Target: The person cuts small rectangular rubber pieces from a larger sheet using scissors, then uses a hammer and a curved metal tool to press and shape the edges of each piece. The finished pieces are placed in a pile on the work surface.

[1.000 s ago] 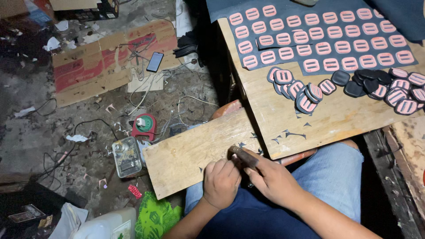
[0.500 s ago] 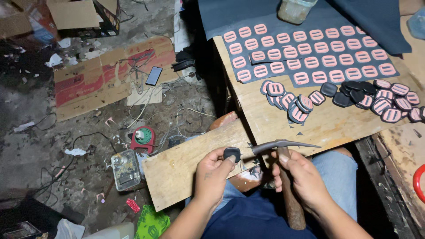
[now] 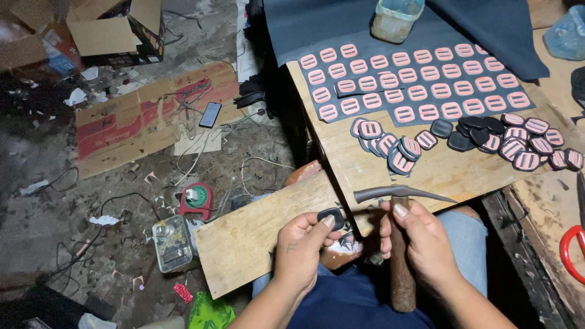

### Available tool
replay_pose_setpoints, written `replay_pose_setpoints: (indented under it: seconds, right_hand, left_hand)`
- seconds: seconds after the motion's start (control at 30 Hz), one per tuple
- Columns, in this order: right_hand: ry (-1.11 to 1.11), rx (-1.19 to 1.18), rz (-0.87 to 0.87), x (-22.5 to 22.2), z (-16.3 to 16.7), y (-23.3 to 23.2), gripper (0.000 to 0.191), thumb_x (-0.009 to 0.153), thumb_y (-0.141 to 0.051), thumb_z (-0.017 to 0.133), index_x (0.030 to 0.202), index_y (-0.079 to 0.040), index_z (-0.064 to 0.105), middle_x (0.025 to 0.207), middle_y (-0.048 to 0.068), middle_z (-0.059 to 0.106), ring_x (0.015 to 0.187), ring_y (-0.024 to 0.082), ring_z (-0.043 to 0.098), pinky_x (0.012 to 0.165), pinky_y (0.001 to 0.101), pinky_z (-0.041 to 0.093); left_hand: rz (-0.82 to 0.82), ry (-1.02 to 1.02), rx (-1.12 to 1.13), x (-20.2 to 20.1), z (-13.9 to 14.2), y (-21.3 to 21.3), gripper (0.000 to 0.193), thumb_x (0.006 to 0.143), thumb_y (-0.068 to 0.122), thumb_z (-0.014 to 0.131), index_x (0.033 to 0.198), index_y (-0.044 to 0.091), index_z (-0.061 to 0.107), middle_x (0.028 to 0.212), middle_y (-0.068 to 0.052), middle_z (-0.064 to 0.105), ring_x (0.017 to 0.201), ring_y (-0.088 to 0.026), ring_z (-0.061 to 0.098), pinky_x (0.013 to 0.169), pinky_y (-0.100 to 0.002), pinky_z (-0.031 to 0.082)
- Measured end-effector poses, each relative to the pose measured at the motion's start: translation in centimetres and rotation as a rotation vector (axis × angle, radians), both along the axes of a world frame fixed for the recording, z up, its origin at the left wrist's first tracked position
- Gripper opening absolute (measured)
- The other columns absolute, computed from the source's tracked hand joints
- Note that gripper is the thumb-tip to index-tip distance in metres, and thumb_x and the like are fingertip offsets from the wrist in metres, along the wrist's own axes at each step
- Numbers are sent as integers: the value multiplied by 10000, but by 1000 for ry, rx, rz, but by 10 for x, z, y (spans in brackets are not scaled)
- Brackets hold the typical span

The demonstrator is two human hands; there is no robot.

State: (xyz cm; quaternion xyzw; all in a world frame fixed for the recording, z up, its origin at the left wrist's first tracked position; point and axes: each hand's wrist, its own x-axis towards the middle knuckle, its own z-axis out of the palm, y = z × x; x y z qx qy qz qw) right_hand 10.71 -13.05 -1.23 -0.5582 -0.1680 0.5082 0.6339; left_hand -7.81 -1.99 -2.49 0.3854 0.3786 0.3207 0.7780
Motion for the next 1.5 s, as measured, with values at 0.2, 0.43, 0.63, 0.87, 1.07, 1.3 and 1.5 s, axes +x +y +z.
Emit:
replay_pose_setpoints:
  seconds: [0.2,0.43,0.63,0.87,1.07,1.3,1.5]
  right_hand:
    - [-28,-40,33,2,-2,1,290,1008,-243,511,1141,-26,650,761,74,652,568,160,616,527,311,527]
    - [13,-90,112,12,-9,-4,274,997,-225,538,1116,-7,653,755,79,658,552,158,618,500,312,526]
    - [76,-55,175,10,-22,-8,270,986,-226,546,1122,-17,648,756,72,664,553,149,620,501,311,527]
    - [22,-34,160,18,-13,-9,280,993,-227,525,1123,-14,651,762,78,672,567,158,634,518,317,544]
    - [-32,-129,264,31,-4,-9,281,974,-220,542,1133,-11,641,744,80,671,541,169,631,494,320,534]
    - [-49,-202,354,42,0,-11,277,971,-219,558,1122,-4,645,693,73,665,500,165,626,468,310,514]
    - [-61,-201,408,41,-2,-13,302,968,-230,548,1137,-12,673,673,71,653,487,154,608,453,300,497]
  left_hand:
    - [27,-28,-56,8,7,2,108,904,54,683,993,-5,672,859,-65,721,740,-103,667,703,-254,538]
    - [-115,-54,4,2,12,5,190,916,-12,641,1098,-65,656,945,-72,720,832,-111,666,772,-254,548]
    - [15,-97,-111,4,5,1,190,871,-13,665,1057,-9,631,926,-64,731,834,-125,682,774,-272,565]
    - [-105,-134,-50,-1,-2,1,159,987,65,697,1085,-59,713,872,-55,675,751,-83,579,691,-233,489]
    - [-253,-14,-57,-6,12,1,159,942,83,655,999,-57,706,854,-76,744,709,-84,666,662,-226,548]
    - [-340,124,32,-5,10,-2,150,926,66,707,966,-79,703,777,-60,710,638,-70,590,549,-224,452]
    - [-417,109,73,-4,8,-4,109,919,43,693,943,-64,690,835,-68,736,714,-69,660,629,-207,514]
